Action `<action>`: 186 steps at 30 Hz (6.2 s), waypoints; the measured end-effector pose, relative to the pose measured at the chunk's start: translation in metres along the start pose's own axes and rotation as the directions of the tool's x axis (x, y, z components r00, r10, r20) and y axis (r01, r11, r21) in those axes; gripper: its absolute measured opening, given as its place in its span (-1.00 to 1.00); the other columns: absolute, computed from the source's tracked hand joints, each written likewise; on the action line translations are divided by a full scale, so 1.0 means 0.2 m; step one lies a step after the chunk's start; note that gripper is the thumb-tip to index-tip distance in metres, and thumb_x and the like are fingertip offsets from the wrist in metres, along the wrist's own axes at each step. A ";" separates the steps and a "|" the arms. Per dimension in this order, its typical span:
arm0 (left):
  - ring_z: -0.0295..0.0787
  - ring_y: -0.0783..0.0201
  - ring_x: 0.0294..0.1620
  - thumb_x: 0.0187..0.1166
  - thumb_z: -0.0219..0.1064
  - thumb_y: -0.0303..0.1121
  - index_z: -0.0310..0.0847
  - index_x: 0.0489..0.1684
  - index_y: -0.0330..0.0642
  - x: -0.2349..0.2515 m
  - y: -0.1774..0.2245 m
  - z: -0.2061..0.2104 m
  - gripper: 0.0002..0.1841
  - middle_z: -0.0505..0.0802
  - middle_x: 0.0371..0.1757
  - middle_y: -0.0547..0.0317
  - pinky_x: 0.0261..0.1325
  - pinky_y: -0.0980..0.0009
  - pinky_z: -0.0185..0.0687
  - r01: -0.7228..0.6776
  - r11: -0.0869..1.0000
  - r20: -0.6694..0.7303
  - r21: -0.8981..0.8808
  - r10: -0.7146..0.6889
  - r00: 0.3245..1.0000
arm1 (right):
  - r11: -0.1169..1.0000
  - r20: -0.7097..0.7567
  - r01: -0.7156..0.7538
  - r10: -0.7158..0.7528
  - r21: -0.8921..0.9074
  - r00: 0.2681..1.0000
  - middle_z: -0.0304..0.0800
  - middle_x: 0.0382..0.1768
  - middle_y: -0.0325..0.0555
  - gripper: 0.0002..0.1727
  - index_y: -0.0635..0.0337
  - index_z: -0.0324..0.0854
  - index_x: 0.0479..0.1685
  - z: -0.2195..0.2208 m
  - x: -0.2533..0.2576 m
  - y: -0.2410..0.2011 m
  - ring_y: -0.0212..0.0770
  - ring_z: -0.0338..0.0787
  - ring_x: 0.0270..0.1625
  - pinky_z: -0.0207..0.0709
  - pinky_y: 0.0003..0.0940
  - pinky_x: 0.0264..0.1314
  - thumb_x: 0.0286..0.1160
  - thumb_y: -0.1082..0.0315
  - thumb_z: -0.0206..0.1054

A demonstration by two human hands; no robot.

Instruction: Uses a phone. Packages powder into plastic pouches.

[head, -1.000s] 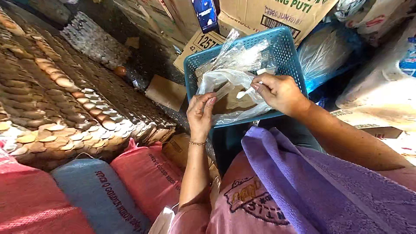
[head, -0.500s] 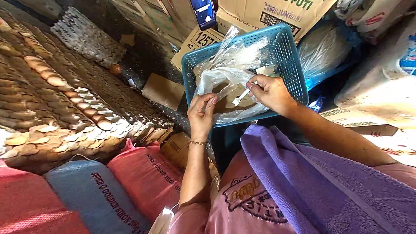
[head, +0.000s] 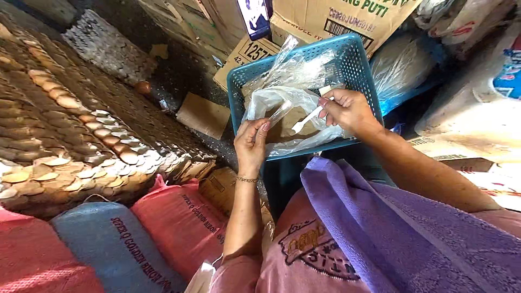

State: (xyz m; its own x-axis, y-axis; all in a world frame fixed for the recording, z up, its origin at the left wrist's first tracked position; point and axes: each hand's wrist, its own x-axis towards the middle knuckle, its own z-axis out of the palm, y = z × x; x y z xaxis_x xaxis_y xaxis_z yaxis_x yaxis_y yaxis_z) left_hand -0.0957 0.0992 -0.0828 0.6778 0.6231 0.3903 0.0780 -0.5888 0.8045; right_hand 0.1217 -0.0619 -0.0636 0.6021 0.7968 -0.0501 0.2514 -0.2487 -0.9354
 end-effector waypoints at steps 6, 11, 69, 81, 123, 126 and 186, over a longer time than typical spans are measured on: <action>0.70 0.41 0.08 0.73 0.27 -0.37 0.81 0.01 -0.28 -0.01 0.00 -0.01 -0.78 0.82 -0.04 0.13 0.25 0.48 0.57 -0.009 1.000 -0.006 -0.020 0.009 1.000 | 0.992 0.087 0.039 -0.028 -0.123 0.996 0.84 -0.41 -0.18 -0.72 0.25 0.73 0.01 0.10 0.00 0.02 -0.41 0.71 -0.53 0.65 -0.40 -0.36 0.79 0.24 0.18; 0.70 0.35 0.16 0.72 0.29 -0.36 0.84 0.01 -0.24 -0.02 0.00 -0.02 -0.79 0.86 -0.01 0.14 0.38 0.36 0.51 -0.026 0.999 0.002 -0.025 0.026 1.000 | 1.000 0.043 -0.026 0.026 0.011 0.999 0.84 -0.41 -0.25 -0.72 0.25 0.70 0.02 -0.01 -0.01 0.00 -0.48 0.69 -0.57 0.64 -0.49 -0.44 0.78 0.22 0.18; 0.74 0.30 0.19 0.70 0.32 -0.32 0.87 -0.01 -0.17 -0.01 -0.01 0.00 -0.80 0.88 -0.03 0.14 0.61 0.19 0.38 -0.033 0.999 0.020 0.018 0.033 0.999 | 0.930 -0.049 0.352 -0.349 0.108 0.936 0.86 -0.36 -0.46 -0.86 0.16 0.65 0.00 -0.19 -0.09 -0.34 -0.62 0.72 -0.49 0.62 -0.68 -0.42 0.75 0.38 0.18; 0.71 0.30 0.21 0.70 0.32 -0.31 0.86 0.01 -0.19 -0.01 -0.01 0.00 -0.78 0.87 0.01 0.12 0.45 0.31 0.49 -0.013 1.000 0.015 -0.009 0.013 1.000 | 0.901 -0.085 0.420 -0.413 0.111 0.907 0.86 -0.31 -0.46 -0.85 0.18 0.68 0.01 -0.21 -0.11 -0.31 -0.61 0.74 -0.43 0.66 -0.66 -0.36 0.74 0.39 0.20; 0.78 0.40 0.15 0.73 0.27 -0.36 0.80 0.10 -0.27 -0.01 0.08 -0.06 -0.77 0.87 0.08 0.09 0.34 0.40 0.63 0.043 0.999 0.046 -0.025 -0.042 0.998 | 0.859 -0.058 0.428 -0.460 -0.280 0.886 0.70 0.37 0.16 -0.68 0.22 0.68 -0.44 -0.01 -0.18 -0.24 0.04 0.58 0.55 0.42 -0.05 0.56 0.42 0.13 0.50; 0.80 0.35 0.16 0.73 0.28 -0.34 0.80 0.12 -0.23 -0.01 0.09 -0.05 -0.76 0.88 0.10 0.07 0.35 0.34 0.64 0.017 0.998 0.083 0.065 -0.023 0.996 | 0.856 -0.043 0.439 -0.467 -0.273 0.883 0.59 0.56 0.11 -0.77 0.19 0.67 -0.52 0.05 -0.17 -0.30 0.13 0.27 0.80 0.16 0.08 0.79 0.37 0.24 0.47; 0.84 0.37 -0.22 0.84 -0.02 -0.28 0.65 -0.13 0.08 0.10 0.29 -0.10 -0.73 0.82 -0.37 0.40 0.13 0.25 0.80 0.440 0.414 0.389 -0.797 -0.206 0.898 | 0.747 0.172 0.487 -0.463 -0.452 0.869 0.82 -0.10 0.00 -0.70 0.23 0.74 0.04 0.04 0.35 -0.89 -0.05 0.78 -0.02 0.58 0.05 0.14 0.74 0.22 0.19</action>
State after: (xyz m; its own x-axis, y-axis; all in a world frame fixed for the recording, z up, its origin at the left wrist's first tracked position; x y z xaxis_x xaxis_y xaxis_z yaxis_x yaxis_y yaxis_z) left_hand -0.0933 0.0876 -0.0191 0.8771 0.4801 0.0108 -0.2517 0.4405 0.8617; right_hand 0.1121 0.0425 0.0966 0.2765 0.9029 0.3292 0.8237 -0.0462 -0.5652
